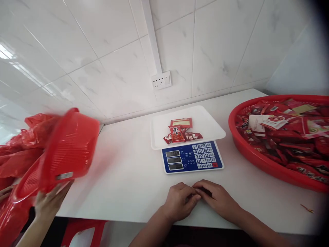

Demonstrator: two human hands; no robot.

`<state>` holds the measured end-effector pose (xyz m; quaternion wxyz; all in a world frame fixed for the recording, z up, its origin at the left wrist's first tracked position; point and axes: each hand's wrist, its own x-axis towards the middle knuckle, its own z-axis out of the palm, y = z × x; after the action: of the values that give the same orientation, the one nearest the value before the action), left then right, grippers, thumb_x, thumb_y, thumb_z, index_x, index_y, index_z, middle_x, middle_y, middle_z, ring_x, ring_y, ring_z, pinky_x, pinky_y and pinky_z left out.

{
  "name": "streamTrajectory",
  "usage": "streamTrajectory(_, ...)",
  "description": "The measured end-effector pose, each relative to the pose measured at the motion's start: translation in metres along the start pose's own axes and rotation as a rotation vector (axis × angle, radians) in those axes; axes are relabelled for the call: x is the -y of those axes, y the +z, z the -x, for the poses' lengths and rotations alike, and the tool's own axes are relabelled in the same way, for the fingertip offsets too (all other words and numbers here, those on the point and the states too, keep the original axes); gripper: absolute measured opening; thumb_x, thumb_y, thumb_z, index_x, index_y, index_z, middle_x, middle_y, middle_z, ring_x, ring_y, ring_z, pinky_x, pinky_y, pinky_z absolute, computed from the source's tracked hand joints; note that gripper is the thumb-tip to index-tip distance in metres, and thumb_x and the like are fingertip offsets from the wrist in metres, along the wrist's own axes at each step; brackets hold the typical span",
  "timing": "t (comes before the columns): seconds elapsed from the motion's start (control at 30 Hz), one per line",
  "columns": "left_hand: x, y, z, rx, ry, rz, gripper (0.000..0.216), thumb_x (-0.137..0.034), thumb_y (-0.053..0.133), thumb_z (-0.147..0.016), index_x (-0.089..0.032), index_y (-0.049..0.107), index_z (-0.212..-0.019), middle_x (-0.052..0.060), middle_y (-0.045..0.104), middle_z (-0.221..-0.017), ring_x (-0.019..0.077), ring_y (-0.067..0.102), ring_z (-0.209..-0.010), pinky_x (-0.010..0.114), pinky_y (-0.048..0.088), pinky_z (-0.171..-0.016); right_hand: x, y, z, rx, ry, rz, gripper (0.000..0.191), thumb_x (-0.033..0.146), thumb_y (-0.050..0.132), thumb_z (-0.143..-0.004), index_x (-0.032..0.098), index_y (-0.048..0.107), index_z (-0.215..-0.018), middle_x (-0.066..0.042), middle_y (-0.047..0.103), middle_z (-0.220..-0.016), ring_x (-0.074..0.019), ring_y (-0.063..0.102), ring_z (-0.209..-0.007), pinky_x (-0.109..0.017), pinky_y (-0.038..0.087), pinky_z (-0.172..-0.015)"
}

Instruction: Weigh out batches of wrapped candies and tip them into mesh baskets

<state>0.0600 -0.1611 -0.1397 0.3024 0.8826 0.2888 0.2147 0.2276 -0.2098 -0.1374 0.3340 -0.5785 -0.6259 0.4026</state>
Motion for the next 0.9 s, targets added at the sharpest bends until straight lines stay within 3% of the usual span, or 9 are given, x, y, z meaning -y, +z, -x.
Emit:
streamTrajectory(0.13, 0.001, -0.001, -0.001, -0.003, -0.024, 0.011, 0.023, -0.03, 0.046, -0.086, -0.018, 0.064, -0.077, 0.005, 0.065, -0.07, 0.0161, 0.058, -0.067, 0.026, 0.045, -0.063, 0.015, -0.03, -0.018, -0.278, -0.033, 0.143, 0.028, 0.04, 0.04, -0.086, 0.023, 0.06, -0.095, -0.004, 0.066, -0.093, -0.0185, 0.059, -0.082, -0.029, 0.048, -0.069)
streamTrajectory(0.2, 0.002, -0.002, -0.001, -0.012, -0.029, 0.026, 0.023, -0.03, 0.046, -0.086, -0.018, 0.064, -0.077, 0.005, 0.065, -0.069, 0.0159, 0.057, -0.066, 0.025, 0.045, -0.061, 0.026, -0.053, -0.036, -0.447, -0.104, 0.293, 0.03, 0.04, 0.04, -0.086, 0.022, 0.06, -0.1, -0.006, 0.064, -0.1, -0.0211, 0.058, -0.09, -0.032, 0.047, -0.075)
streamTrajectory(0.27, 0.003, -0.002, 0.0, -0.024, -0.037, 0.033, 0.022, -0.03, 0.046, -0.085, -0.018, 0.064, -0.078, 0.005, 0.065, -0.069, 0.0159, 0.057, -0.066, 0.025, 0.045, -0.061, 0.036, -0.074, -0.058, -0.524, -0.181, 0.471, 0.031, 0.036, 0.04, -0.086, 0.021, 0.059, -0.105, -0.007, 0.063, -0.105, -0.0242, 0.053, -0.101, -0.037, 0.042, -0.086)
streamTrajectory(0.43, 0.006, -0.003, 0.001, -0.067, -0.076, 0.029, 0.02, -0.029, 0.048, -0.084, -0.018, 0.063, -0.077, 0.004, 0.065, -0.069, 0.0161, 0.057, -0.067, 0.025, 0.045, -0.061, 0.048, -0.094, -0.098, -0.407, -0.123, 0.713, 0.035, 0.025, 0.041, -0.084, 0.02, 0.057, -0.115, -0.005, 0.064, -0.108, -0.0246, 0.048, -0.106, -0.039, 0.041, -0.087)
streamTrajectory(0.63, 0.004, -0.005, 0.002, -0.071, -0.084, 0.03, 0.018, -0.027, 0.049, -0.083, -0.019, 0.063, -0.077, 0.004, 0.065, -0.07, 0.0158, 0.057, -0.067, 0.025, 0.044, -0.06, 0.043, -0.099, -0.105, -0.395, -0.117, 0.772, 0.035, 0.015, 0.037, -0.082, 0.022, 0.064, -0.103, -0.001, 0.064, -0.108, -0.0215, 0.048, -0.104, -0.036, 0.04, -0.086)
streamTrajectory(0.77, 0.003, -0.006, 0.001, -0.049, -0.088, 0.028, 0.017, -0.027, 0.05, -0.083, -0.019, 0.064, -0.078, 0.004, 0.066, -0.072, 0.0159, 0.057, -0.068, 0.025, 0.045, -0.061, 0.048, -0.098, -0.113, -0.32, -0.095, 0.789, 0.036, 0.023, 0.035, -0.085, 0.024, 0.062, -0.109, -0.003, 0.06, -0.115, -0.0234, 0.047, -0.108, -0.039, 0.04, -0.085)
streamTrajectory(0.9, 0.003, -0.007, 0.0, -0.052, -0.107, 0.027, 0.017, -0.027, 0.05, -0.082, -0.019, 0.064, -0.078, 0.004, 0.066, -0.073, 0.0163, 0.058, -0.069, 0.025, 0.045, -0.061, 0.053, -0.09, -0.129, -0.317, -0.048, 0.839, 0.045, 0.032, 0.038, -0.085, 0.022, 0.048, -0.127, -0.006, 0.055, -0.123, -0.027, 0.043, -0.114, -0.044, 0.037, -0.088)
